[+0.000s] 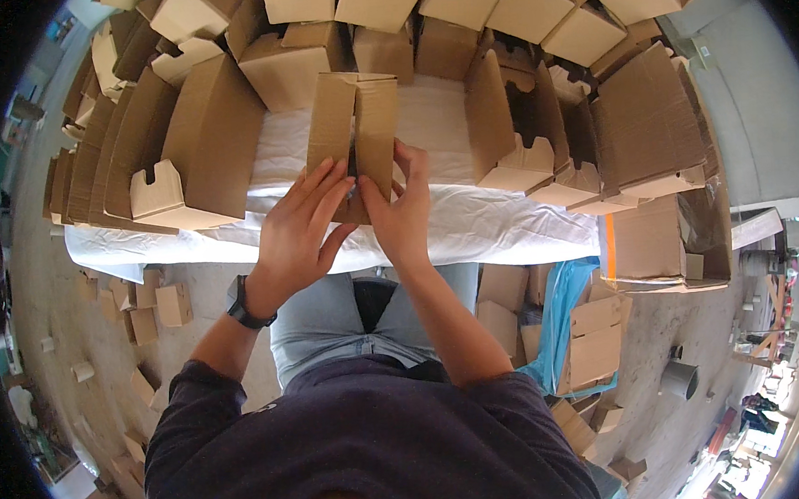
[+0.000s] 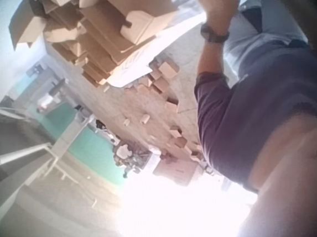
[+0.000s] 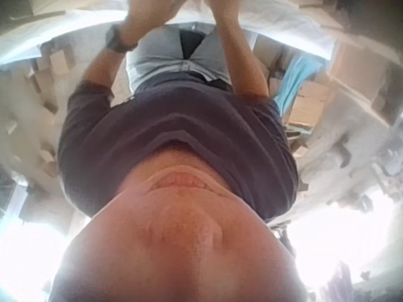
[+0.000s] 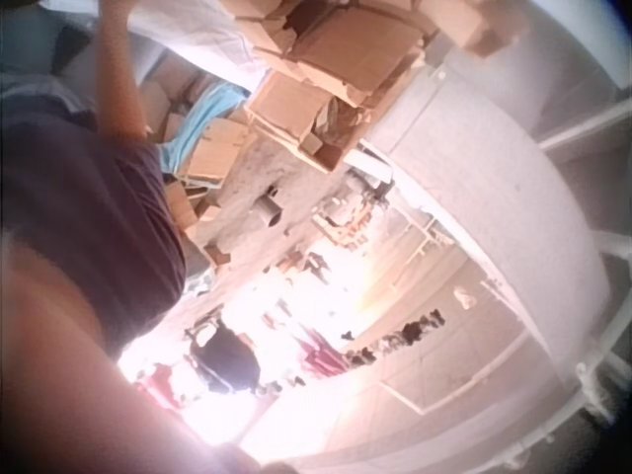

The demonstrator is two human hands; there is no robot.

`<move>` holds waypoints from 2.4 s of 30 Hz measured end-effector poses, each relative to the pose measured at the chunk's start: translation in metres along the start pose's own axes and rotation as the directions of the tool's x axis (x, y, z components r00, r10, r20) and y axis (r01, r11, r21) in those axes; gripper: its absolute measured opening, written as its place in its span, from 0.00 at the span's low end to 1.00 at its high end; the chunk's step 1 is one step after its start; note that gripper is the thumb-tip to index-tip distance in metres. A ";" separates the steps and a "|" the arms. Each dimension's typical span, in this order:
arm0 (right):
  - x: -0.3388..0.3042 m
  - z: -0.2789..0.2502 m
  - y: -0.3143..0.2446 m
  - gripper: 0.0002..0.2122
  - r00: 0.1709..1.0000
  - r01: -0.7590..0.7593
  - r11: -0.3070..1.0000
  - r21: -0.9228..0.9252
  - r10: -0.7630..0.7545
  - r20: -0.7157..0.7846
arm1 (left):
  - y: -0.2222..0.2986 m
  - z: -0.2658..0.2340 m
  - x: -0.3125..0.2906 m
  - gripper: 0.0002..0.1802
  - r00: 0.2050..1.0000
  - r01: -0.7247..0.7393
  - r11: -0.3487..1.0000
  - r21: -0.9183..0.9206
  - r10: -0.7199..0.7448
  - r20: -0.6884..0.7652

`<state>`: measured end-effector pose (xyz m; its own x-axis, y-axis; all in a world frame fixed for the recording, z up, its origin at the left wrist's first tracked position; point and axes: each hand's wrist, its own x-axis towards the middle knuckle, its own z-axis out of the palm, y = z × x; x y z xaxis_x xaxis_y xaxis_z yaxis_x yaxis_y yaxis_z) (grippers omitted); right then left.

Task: The person picks up flat cardboard sheets from the floor, folds them into rectangular boxes by hand, and stacks them on a table among other finished boxes.

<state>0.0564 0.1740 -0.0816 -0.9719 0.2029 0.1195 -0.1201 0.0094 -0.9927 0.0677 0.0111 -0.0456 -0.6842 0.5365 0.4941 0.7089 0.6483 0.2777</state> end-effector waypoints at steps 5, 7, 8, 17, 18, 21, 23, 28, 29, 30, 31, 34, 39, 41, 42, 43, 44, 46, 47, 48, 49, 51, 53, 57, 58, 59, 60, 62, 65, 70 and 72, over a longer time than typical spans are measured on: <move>0.000 0.000 -0.003 0.24 1.000 -0.001 0.996 0.089 0.001 0.000 | 0.001 -0.002 0.006 0.36 0.999 0.043 0.995 -0.086 -0.046 -0.029; -0.002 0.000 -0.004 0.25 0.999 -0.032 0.979 0.202 0.026 0.033 | 0.000 -0.002 0.005 0.37 0.999 0.036 0.996 -0.081 -0.039 -0.027; -0.002 -0.001 -0.007 0.26 0.998 -0.059 0.962 0.267 0.046 0.053 | -0.001 -0.002 0.004 0.38 0.999 0.037 0.996 -0.086 -0.039 -0.027; -0.003 -0.031 0.006 0.36 0.918 -0.199 0.839 0.506 -0.022 0.397 | -0.003 -0.001 0.002 0.40 0.995 0.093 0.986 -0.139 -0.096 -0.013; -0.004 -0.033 0.008 0.36 0.902 -0.171 0.857 0.486 -0.061 0.426 | -0.003 0.000 0.001 0.41 0.995 0.096 0.983 -0.159 -0.099 -0.007; -0.004 -0.035 0.011 0.36 0.899 -0.187 0.853 0.486 -0.051 0.435 | -0.003 0.005 0.000 0.42 0.994 0.101 0.980 -0.171 -0.107 -0.024; -0.004 -0.034 0.006 0.36 0.903 -0.196 0.865 0.461 -0.024 0.429 | -0.003 0.007 -0.001 0.42 0.995 0.093 0.984 -0.154 -0.097 -0.021; -0.010 -0.023 0.005 0.33 0.943 -0.131 0.928 0.348 0.008 0.333 | 0.003 0.007 -0.003 0.40 0.995 0.091 0.986 -0.143 -0.094 -0.016; -0.014 -0.017 0.001 0.32 0.963 -0.082 0.954 0.287 0.002 0.271 | 0.004 0.005 -0.002 0.39 0.996 0.078 0.985 -0.151 -0.083 -0.023; -0.016 -0.012 -0.001 0.31 0.978 -0.038 0.975 0.220 -0.009 0.209 | 0.004 0.005 -0.001 0.38 0.997 0.066 0.985 -0.158 -0.072 -0.030; -0.016 -0.009 0.007 0.30 0.987 0.029 0.980 0.194 -0.059 0.148 | -0.001 0.007 -0.002 0.37 0.984 0.127 0.957 -0.260 -0.154 -0.086; -0.011 0.000 0.028 0.28 0.984 0.175 0.979 0.104 -0.177 0.012 | -0.028 0.006 0.017 0.35 0.872 0.277 0.807 -0.521 -0.439 -0.216; -0.014 0.007 0.023 0.25 0.980 0.194 0.980 0.040 -0.192 -0.052 | -0.098 0.024 0.070 0.28 0.887 0.265 0.734 -0.625 -0.440 -0.140; -0.011 0.008 0.025 0.25 0.974 0.218 0.975 0.043 -0.214 -0.077 | -0.095 0.020 0.084 0.25 0.884 0.400 0.389 -0.830 -0.402 0.238; -0.009 0.009 0.025 0.25 0.970 0.230 0.972 0.045 -0.225 -0.089 | -0.095 0.026 0.085 0.25 0.903 0.355 0.427 -0.832 -0.387 0.186; -0.008 0.010 0.024 0.25 0.967 0.243 0.969 0.048 -0.238 -0.093 | -0.094 0.033 0.083 0.25 0.919 0.312 0.467 -0.827 -0.370 0.138; -0.007 0.012 0.021 0.25 0.963 0.255 0.965 0.051 -0.250 -0.098 | -0.094 0.037 0.083 0.24 0.932 0.269 0.505 -0.820 -0.351 0.090; -0.005 0.013 0.019 0.25 0.955 0.284 0.957 0.060 -0.277 -0.108 | -0.096 0.041 0.083 0.24 0.929 0.266 0.503 -0.822 -0.361 0.079; -0.003 0.014 0.019 0.25 0.950 0.300 0.952 0.066 -0.291 -0.114 | -0.098 0.041 0.083 0.24 0.929 0.272 0.506 -0.818 -0.361 0.085; -0.001 0.014 0.019 0.25 0.944 0.315 0.946 0.072 -0.306 -0.121 | -0.100 0.042 0.083 0.24 0.928 0.277 0.510 -0.814 -0.362 0.090; 0.002 0.014 0.018 0.24 0.947 0.308 0.949 0.060 -0.300 -0.115 | -0.099 0.044 0.083 0.24 0.932 0.269 0.547 -0.793 -0.356 0.070; 0.007 0.012 0.016 0.24 0.952 0.294 0.955 0.037 -0.289 -0.103 | -0.095 0.049 0.082 0.24 0.939 0.251 0.618 -0.745 -0.343 0.032; 0.012 0.011 0.014 0.23 0.954 0.276 0.961 0.009 -0.273 -0.124 | -0.091 0.053 0.082 0.24 0.925 0.257 0.595 -0.762 -0.379 0.017; 0.024 0.009 0.013 0.21 0.937 0.322 0.943 -0.084 -0.330 -0.112 | -0.101 0.062 0.077 0.24 0.895 0.276 0.513 -0.813 -0.445 0.023; 0.025 0.009 0.013 0.21 0.940 0.316 0.945 -0.088 -0.325 -0.107 | -0.100 0.061 0.077 0.24 0.898 0.267 0.538 -0.799 -0.440 0.005; 0.026 0.009 0.014 0.20 0.942 0.311 0.946 -0.091 -0.319 -0.103 | -0.099 0.059 0.078 0.24 0.901 0.259 0.562 -0.785 -0.434 -0.014; 0.026 0.009 0.015 0.20 0.944 0.305 0.948 -0.094 -0.314 -0.098 | -0.099 0.057 0.078 0.24 0.903 0.250 0.586 -0.770 -0.428 -0.033; 0.023 0.011 0.017 0.21 0.943 0.313 0.942 -0.124 -0.324 -0.074 | -0.098 0.058 0.075 0.23 0.894 0.256 0.594 -0.762 -0.446 -0.048; 0.023 0.012 0.014 0.22 0.950 0.298 0.944 -0.141 -0.308 -0.052 | -0.101 0.059 0.076 0.24 0.872 0.268 0.558 -0.785 -0.488 -0.049; 0.018 0.011 0.013 0.22 0.961 0.265 0.951 -0.159 -0.274 -0.036 | -0.093 0.056 0.077 0.23 0.851 0.268 0.567 -0.779 -0.518 -0.085; 0.014 0.011 0.008 0.22 0.971 0.234 0.958 -0.164 -0.240 -0.021 | -0.098 0.059 0.076 0.23 0.867 0.252 0.677 -0.691 -0.476 -0.150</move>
<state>0.0397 0.1660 -0.0874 -0.9102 0.2149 0.3541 -0.3091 0.2167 -0.9260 -0.0641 0.0203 -0.0842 -0.9047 0.0757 0.4193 0.4257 0.2007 0.8823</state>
